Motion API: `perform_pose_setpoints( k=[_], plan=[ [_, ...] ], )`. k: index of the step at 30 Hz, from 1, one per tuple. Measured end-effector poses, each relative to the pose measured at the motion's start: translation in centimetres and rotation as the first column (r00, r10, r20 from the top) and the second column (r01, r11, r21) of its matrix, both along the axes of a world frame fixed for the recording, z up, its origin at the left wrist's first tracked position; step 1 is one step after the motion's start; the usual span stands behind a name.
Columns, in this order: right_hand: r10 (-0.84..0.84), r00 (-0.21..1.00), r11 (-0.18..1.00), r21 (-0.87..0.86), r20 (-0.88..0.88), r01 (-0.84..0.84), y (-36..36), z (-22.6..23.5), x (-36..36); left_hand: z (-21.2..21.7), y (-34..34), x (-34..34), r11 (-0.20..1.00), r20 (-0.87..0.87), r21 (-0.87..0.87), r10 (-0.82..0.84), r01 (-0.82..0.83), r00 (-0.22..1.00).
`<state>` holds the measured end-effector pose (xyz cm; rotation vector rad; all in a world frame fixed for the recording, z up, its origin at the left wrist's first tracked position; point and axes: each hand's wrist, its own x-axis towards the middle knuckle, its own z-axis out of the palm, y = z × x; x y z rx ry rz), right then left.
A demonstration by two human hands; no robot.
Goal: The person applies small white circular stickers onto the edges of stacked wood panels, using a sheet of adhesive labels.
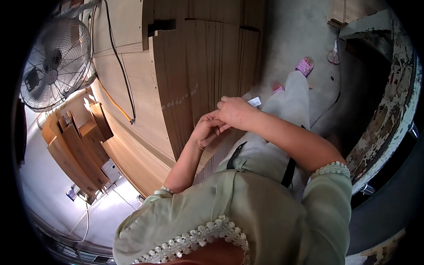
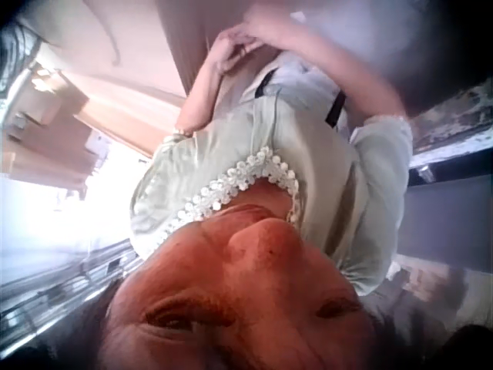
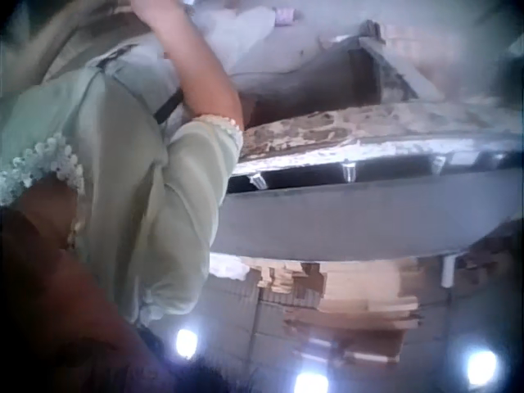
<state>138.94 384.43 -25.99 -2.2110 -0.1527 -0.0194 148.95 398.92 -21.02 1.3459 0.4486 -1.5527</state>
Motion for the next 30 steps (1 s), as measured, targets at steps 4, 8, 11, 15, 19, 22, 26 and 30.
perform_pose_setpoints(
  k=[4, 8, 11, 15, 19, 22, 26, 30],
  plan=[
    [-0.156, 0.975, 0.959, 0.263, 0.157, 0.111, -0.5, -3.0, 1.4, -0.7, -1.3, 0.5, 0.998, 0.034, 0.043, 0.037, -0.039, 0.999],
    [-0.257, 0.916, 0.427, 0.815, -0.307, 0.392, -3.4, -4.5, 5.2, -2.3, -0.8, -1.4, 0.971, 0.145, 0.226, -0.107, 0.072, 0.984],
    [-0.342, 0.871, 0.363, 0.805, -0.353, 0.469, -3.8, -6.7, 8.0, -3.1, 0.0, -3.7, 0.935, 0.141, 0.253, -0.289, 0.247, 0.947],
    [-0.270, 0.908, 0.470, 0.779, -0.320, 0.414, -2.5, -6.6, 9.4, -3.5, 0.0, -4.9, 0.903, 0.153, 0.278, -0.378, 0.327, 0.913],
    [-0.361, 0.908, 0.520, 0.761, -0.215, 0.387, -1.5, -7.2, 9.5, -3.5, 0.2, -4.6, 0.932, 0.186, 0.276, -0.292, 0.235, 0.938],
    [-0.412, 0.901, 0.556, 0.745, -0.139, 0.369, -1.2, -7.3, 9.5, -3.5, 0.4, -4.0, 0.944, 0.206, 0.261, -0.258, 0.201, 0.944],
    [-0.483, 0.876, 0.605, 0.714, -0.022, 0.352, -0.7, -7.8, 10.1, -3.3, 0.1, -4.1, 0.946, 0.195, 0.271, -0.238, 0.181, 0.951],
    [-0.583, 0.811, 0.615, 0.622, -0.055, 0.485, -1.6, -8.5, 10.4, -3.5, 0.4, -4.4, 0.937, 0.190, 0.291, -0.255, 0.194, 0.948]
  ],
)
